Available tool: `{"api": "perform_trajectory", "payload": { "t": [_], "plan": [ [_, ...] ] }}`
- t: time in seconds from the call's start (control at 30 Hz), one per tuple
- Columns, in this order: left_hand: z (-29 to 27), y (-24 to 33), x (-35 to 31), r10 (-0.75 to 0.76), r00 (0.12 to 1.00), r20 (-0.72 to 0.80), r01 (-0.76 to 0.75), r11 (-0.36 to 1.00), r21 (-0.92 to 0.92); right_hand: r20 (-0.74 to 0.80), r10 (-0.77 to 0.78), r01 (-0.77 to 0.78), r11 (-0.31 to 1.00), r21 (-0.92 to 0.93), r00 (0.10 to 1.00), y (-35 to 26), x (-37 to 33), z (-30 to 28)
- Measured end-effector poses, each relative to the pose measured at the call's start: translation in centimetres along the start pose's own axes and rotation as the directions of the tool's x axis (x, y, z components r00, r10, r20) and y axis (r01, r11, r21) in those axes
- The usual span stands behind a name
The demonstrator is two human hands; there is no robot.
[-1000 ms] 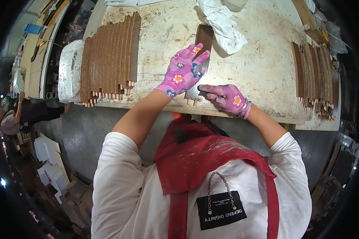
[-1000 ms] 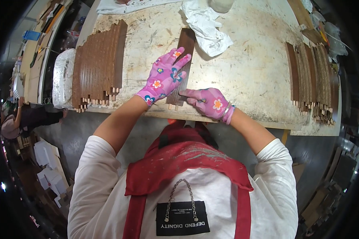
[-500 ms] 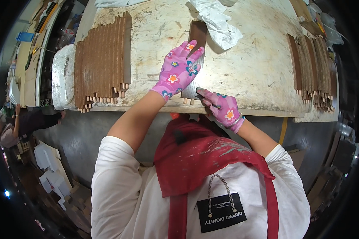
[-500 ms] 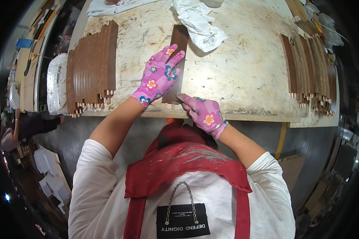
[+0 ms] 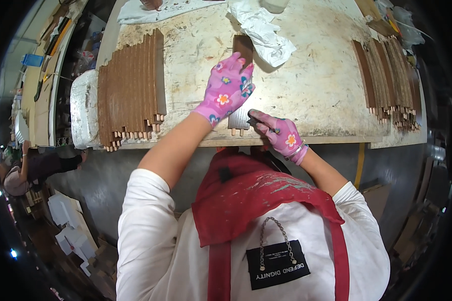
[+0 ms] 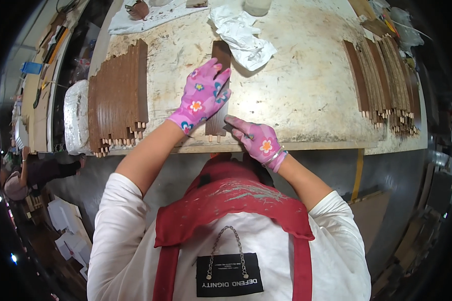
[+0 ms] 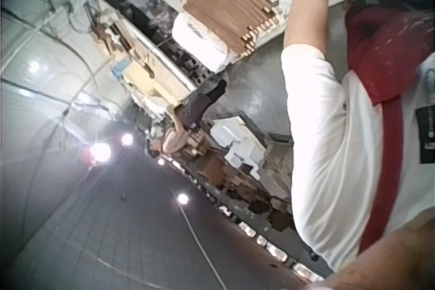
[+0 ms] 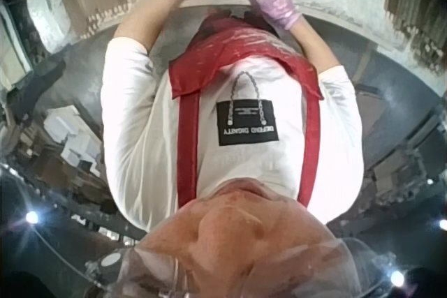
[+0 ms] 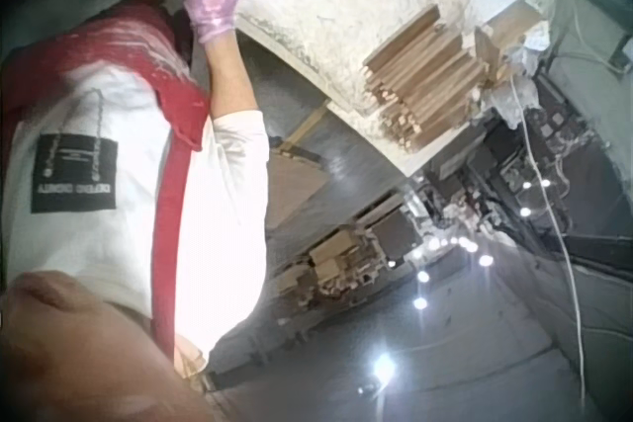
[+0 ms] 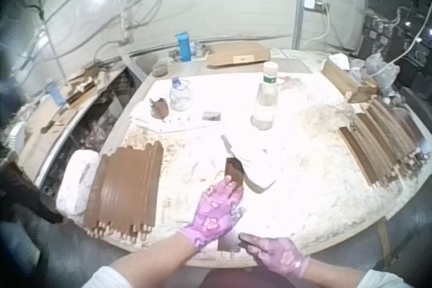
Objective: The person wipes wood strips with a cloth and applies a substance from a bottle.
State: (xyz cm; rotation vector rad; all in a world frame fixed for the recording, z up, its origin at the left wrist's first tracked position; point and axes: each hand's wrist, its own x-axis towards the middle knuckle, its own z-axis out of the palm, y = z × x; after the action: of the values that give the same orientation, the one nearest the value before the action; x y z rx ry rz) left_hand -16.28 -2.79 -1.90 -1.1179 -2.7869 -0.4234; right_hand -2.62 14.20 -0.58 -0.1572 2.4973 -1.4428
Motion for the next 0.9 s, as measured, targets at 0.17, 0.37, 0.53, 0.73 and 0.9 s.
{"api": "perform_trajectory", "payload": {
  "t": [0.17,0.37,0.53,0.73,0.9],
  "plan": [
    [1.8,-0.7,2.0,0.240,0.971,-0.022,-0.239,0.970,0.031,0.008,-0.018,0.019,0.990,-0.136,1.000,-0.2,-0.3,0.5],
    [3.2,-0.2,3.0,0.111,0.993,-0.028,-0.111,0.994,0.023,-0.087,-0.037,0.019,0.979,-0.205,0.996,0.4,-0.5,0.4],
    [2.8,0.1,2.9,0.085,0.996,-0.035,-0.086,0.995,-0.043,-0.142,-0.147,0.115,0.971,-0.210,0.979,0.7,-0.3,-0.9],
    [2.8,0.1,3.1,0.082,0.996,-0.030,-0.083,0.995,-0.053,-0.073,-0.144,0.123,0.963,-0.239,0.987,0.9,-0.8,-1.2],
    [2.7,0.3,3.1,0.080,0.996,-0.043,-0.082,0.994,-0.067,-0.091,-0.105,0.074,0.953,-0.294,0.990,1.1,-1.3,-0.1]
  ]
}}
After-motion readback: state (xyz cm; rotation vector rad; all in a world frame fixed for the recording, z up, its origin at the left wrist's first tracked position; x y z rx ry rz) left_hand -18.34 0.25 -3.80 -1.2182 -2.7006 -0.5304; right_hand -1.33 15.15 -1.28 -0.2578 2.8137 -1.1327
